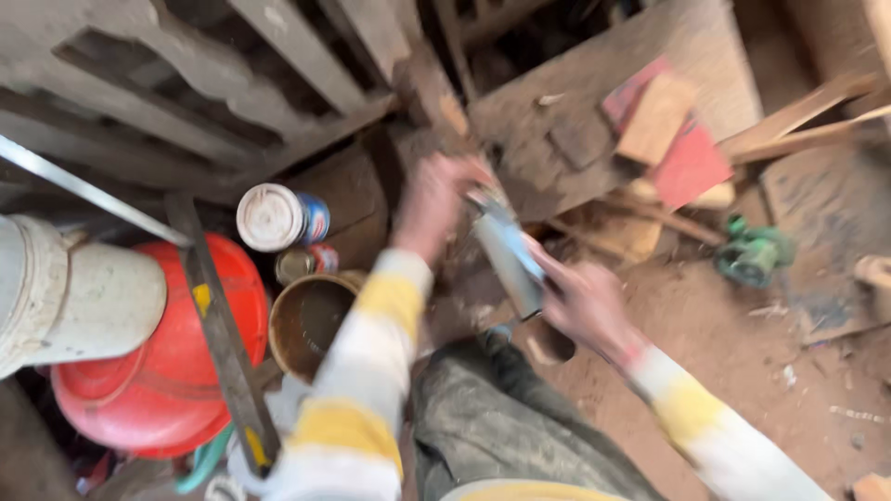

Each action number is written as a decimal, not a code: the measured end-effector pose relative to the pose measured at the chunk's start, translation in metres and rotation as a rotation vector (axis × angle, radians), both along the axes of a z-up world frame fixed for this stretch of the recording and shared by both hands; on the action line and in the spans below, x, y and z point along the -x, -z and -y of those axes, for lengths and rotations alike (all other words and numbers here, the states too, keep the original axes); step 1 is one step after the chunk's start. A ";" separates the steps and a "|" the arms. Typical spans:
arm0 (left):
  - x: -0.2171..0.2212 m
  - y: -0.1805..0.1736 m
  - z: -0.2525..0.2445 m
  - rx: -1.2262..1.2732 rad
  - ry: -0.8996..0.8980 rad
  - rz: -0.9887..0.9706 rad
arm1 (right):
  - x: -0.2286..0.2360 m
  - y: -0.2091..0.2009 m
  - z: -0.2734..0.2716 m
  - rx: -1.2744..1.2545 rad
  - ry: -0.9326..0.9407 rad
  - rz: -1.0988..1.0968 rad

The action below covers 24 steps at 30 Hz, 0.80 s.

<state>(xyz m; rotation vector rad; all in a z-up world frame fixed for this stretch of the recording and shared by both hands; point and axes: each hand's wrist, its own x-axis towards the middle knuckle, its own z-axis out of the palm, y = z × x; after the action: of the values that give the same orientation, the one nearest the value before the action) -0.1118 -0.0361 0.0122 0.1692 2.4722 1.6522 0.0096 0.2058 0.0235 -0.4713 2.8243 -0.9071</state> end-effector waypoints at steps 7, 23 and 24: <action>-0.028 -0.025 -0.013 -0.290 -0.187 0.356 | -0.027 -0.011 -0.012 0.085 -0.050 -0.050; 0.046 -0.022 0.016 0.381 0.059 -0.134 | 0.049 0.002 0.031 0.039 -0.007 0.040; 0.034 -0.025 0.009 0.436 0.068 -0.156 | 0.036 0.001 0.019 0.018 -0.015 0.119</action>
<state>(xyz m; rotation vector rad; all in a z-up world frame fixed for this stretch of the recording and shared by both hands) -0.1454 -0.0449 0.0376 0.3293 2.8346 1.0743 -0.0261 0.1864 0.0220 -0.4253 2.7038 -0.9268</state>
